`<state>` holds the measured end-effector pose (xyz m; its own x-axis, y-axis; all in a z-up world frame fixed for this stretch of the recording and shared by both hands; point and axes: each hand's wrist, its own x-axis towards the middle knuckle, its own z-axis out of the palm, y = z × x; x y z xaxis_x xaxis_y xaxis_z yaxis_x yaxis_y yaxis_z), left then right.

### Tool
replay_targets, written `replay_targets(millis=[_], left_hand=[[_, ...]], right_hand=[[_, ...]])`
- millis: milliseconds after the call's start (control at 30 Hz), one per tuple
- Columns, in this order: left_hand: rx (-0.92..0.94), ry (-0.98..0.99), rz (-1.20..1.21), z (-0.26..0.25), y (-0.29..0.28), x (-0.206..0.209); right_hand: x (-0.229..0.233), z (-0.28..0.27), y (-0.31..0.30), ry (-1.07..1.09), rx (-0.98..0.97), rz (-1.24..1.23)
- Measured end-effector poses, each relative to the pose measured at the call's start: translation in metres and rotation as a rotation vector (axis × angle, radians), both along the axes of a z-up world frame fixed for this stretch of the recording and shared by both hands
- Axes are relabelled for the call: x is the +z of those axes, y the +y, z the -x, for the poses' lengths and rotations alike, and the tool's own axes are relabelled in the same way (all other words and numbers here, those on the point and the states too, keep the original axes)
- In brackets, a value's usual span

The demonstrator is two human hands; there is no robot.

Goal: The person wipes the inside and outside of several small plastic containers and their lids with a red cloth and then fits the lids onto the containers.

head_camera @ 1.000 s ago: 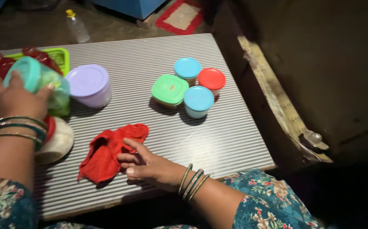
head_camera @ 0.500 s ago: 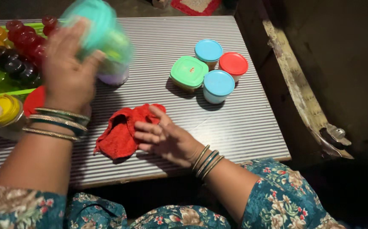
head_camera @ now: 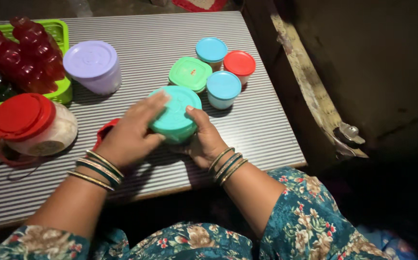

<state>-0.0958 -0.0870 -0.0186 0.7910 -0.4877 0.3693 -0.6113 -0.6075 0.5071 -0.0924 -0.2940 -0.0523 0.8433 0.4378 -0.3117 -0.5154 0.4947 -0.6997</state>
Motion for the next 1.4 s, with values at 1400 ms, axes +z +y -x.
replay_targets(millis=[1400], left_hand=[[0.175,0.185,-0.438,0.053,-0.030,-0.003]], right_hand=[[-0.009,0.067,0.011,-0.117,-0.143,0.098]])
